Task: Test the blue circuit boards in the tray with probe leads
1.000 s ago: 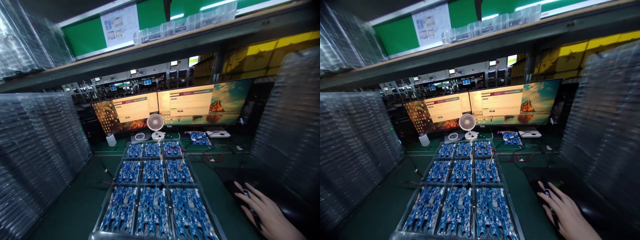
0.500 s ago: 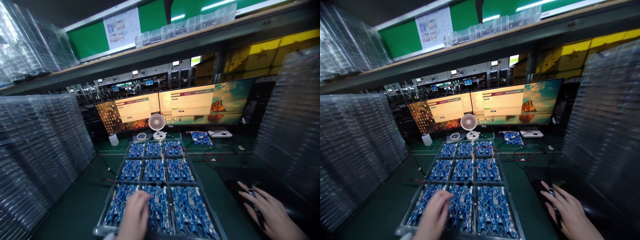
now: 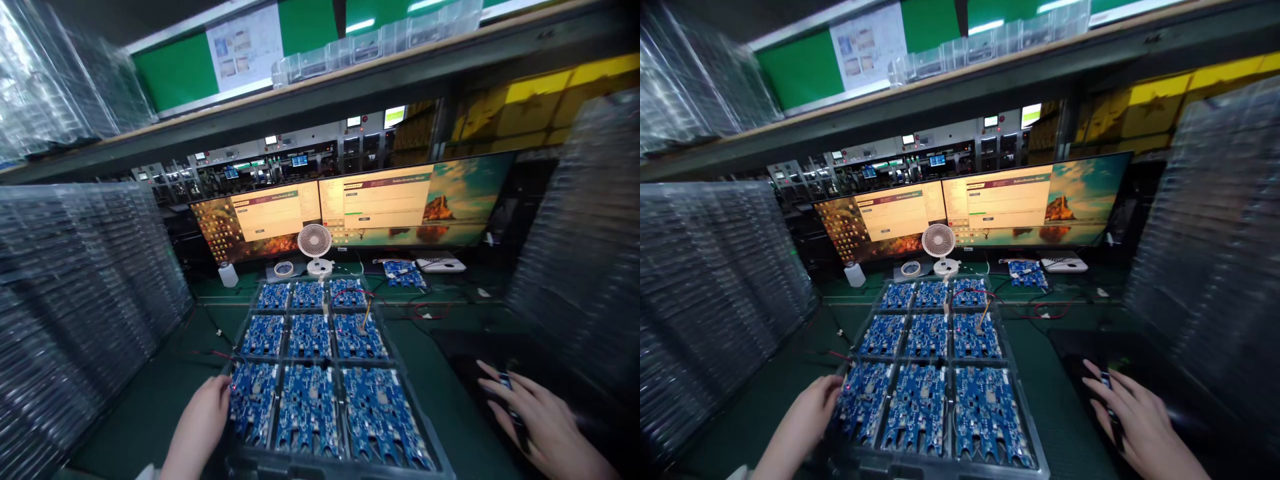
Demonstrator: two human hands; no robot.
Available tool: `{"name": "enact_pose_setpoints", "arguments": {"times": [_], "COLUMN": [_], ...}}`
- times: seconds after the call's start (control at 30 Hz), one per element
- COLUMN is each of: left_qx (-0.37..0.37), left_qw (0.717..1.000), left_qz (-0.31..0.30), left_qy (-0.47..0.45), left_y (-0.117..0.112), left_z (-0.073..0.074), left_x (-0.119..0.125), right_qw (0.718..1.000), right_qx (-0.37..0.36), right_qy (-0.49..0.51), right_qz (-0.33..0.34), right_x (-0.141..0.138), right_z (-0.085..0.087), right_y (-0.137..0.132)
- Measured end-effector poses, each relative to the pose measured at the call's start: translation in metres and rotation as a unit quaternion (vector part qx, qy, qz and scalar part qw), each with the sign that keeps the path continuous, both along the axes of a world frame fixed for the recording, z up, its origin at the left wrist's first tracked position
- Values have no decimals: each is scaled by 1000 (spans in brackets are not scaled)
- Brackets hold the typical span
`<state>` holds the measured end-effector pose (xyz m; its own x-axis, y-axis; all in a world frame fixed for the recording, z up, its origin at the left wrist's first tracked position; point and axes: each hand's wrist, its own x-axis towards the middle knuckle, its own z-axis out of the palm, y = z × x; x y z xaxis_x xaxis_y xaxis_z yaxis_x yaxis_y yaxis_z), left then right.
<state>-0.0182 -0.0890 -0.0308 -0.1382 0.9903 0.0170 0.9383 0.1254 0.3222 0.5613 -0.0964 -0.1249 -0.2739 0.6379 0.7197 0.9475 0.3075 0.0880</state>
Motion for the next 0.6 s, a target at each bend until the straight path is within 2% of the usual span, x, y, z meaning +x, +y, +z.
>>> {"name": "enact_pose_setpoints", "arguments": {"times": [0.3,0.6], "left_qx": [-35,-44], "left_qw": [999,989], "left_qz": [-10,-53], "left_qy": [-15,-130], "left_y": [0,4], "left_z": [11,-3], "left_x": [-3,28], "right_qw": [1000,999], "right_qx": [-2,-47], "right_qy": [-9,17], "right_qz": [13,10], "right_x": [5,14], "right_z": [-2,-17], "right_y": [0,5]}}
